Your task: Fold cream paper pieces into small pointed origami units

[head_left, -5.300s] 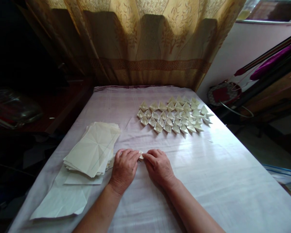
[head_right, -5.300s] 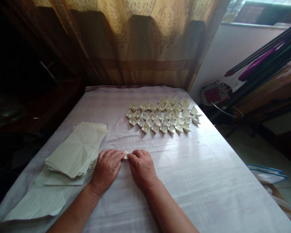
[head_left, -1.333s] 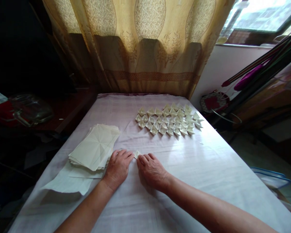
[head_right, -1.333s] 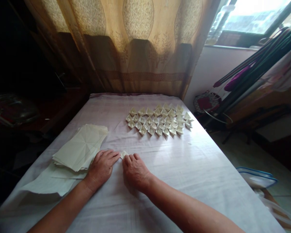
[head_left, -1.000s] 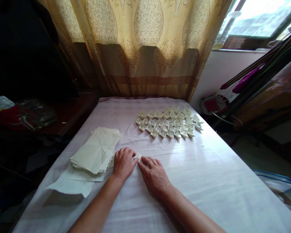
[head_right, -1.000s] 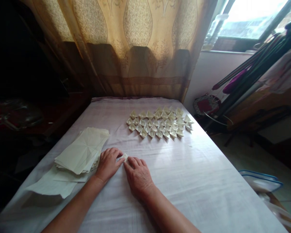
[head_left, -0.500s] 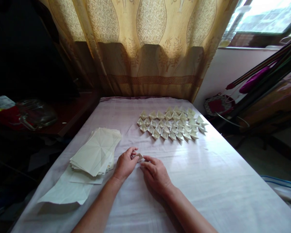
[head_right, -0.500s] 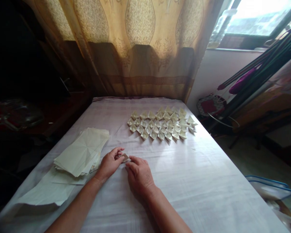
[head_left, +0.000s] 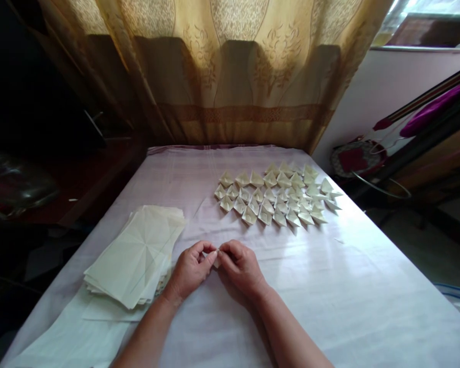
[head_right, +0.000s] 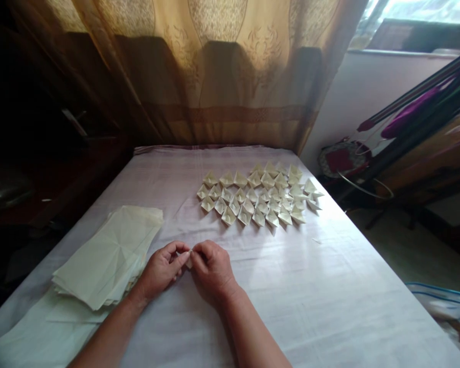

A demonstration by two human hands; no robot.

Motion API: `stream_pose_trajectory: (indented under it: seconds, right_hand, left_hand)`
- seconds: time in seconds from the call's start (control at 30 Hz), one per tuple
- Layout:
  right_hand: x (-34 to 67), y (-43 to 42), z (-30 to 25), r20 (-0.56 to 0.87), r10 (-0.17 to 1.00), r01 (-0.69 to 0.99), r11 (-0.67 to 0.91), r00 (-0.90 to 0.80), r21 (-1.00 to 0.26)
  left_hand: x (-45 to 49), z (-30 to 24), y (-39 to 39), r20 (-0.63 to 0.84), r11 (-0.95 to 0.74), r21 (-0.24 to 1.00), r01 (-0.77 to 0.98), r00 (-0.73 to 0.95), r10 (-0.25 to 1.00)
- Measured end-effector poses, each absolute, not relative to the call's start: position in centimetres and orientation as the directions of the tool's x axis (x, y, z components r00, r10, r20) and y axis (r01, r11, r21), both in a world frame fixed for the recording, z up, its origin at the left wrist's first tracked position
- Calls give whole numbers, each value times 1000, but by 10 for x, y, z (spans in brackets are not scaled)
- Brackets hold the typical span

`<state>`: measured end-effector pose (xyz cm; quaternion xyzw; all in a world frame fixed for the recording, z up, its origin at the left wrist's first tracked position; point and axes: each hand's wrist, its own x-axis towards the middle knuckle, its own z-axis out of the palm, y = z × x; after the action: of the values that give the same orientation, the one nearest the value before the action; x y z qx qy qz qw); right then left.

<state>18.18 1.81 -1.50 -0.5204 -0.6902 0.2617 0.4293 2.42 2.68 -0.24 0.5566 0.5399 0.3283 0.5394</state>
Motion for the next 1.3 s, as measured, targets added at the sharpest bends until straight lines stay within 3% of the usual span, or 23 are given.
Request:
stream_pose_trajectory:
  seconds: [0.4,0.77,0.97,1.3]
  right_hand:
    - [180,14,-6,252,959,454,284,-132,-845]
    - [177,14,-5,294,955,414,259,22,-873]
    - [179,14,-7,228,973,409,218,-25,-886]
    - [180,15,-10,258,966,378,249,-27,-892]
  left_hand:
    - [21,-1,25,-208,154,955,253,201,957]
    - [21,2,25,-164,74,932,356,230,959]
    - [22,0,23,-144,56,932,359,224,964]
    - [22,-2,24,-120,26,935,353,245,962]
